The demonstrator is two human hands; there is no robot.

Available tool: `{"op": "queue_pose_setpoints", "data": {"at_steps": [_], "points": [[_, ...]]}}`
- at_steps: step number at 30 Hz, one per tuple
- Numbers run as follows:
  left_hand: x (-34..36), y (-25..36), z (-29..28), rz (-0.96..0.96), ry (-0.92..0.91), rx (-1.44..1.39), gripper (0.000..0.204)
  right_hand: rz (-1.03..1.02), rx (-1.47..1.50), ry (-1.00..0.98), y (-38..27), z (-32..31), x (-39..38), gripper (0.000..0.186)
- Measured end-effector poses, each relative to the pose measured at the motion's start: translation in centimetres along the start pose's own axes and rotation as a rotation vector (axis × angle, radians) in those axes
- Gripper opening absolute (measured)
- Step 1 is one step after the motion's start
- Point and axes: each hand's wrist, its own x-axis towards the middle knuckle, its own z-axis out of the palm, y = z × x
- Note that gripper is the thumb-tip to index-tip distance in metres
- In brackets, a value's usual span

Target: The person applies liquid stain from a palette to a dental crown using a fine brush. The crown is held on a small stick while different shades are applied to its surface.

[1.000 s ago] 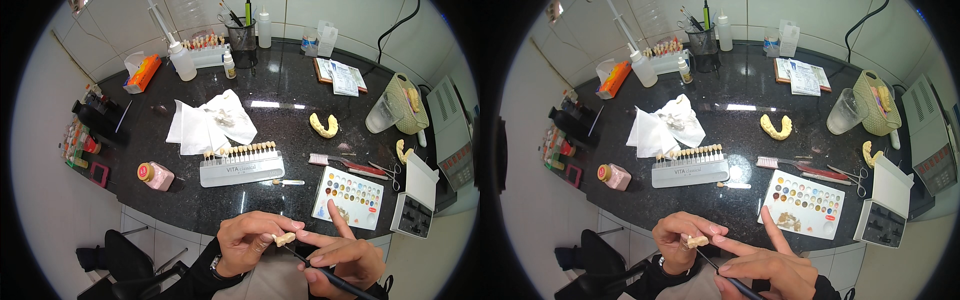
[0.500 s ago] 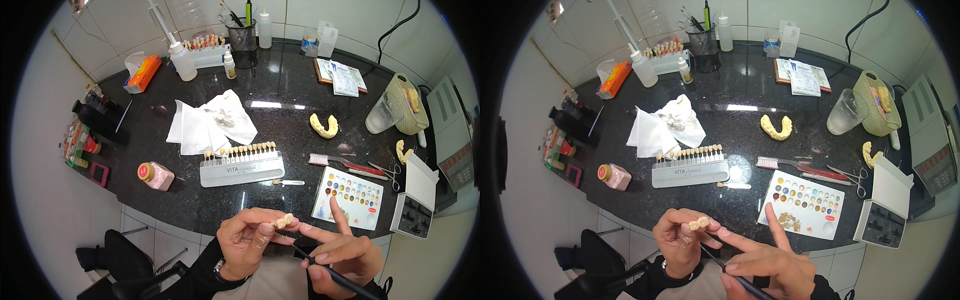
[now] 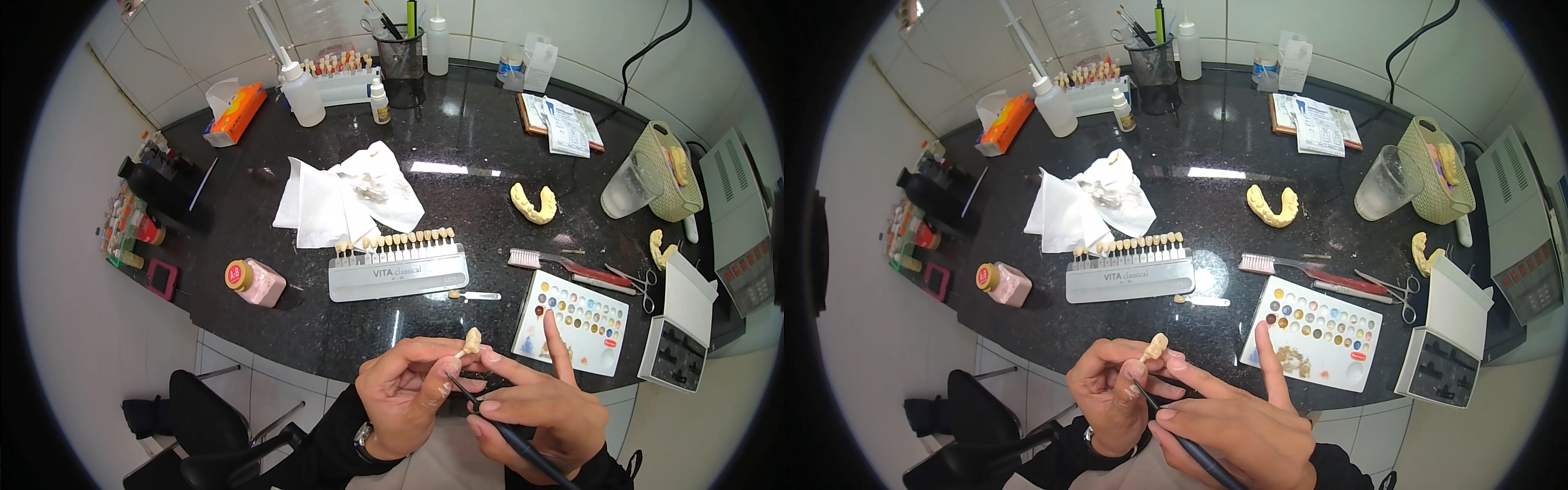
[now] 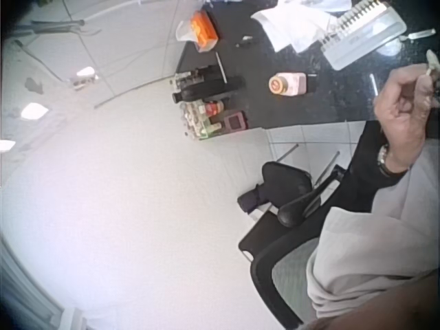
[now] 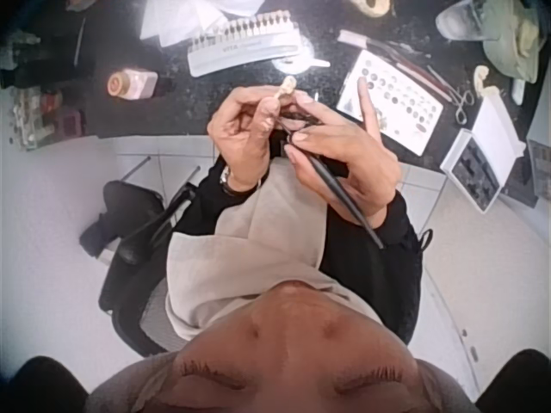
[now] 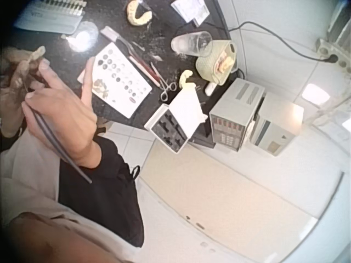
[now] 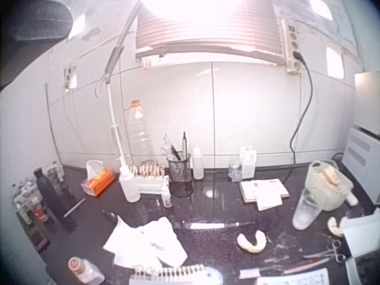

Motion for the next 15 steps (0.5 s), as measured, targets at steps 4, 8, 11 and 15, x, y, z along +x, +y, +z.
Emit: {"op": "queue_pose_setpoints", "data": {"at_steps": [4, 8, 11, 15], "points": [[0.17, 0.23, 0.12, -0.017, 0.008, -0.056, 0.019, -0.112, 0.088, 0.259, -0.09, 0.5, -0.06, 0.014], [0.22, 0.02, 0.17, -0.001, 0.017, -0.036, 0.019, -0.097, 0.07, 0.279, -0.21, 0.49, 0.03, 0.014], [0.25, 0.01, 0.14, 0.02, 0.022, -0.006, 0.019, -0.093, 0.073, 0.277, -0.17, 0.47, 0.3, 0.013], [0.29, 0.01, 0.05, 0.038, 0.009, 0.02, 0.019, -0.101, 0.056, 0.275, -0.02, 0.46, 0.32, 0.012]]}}
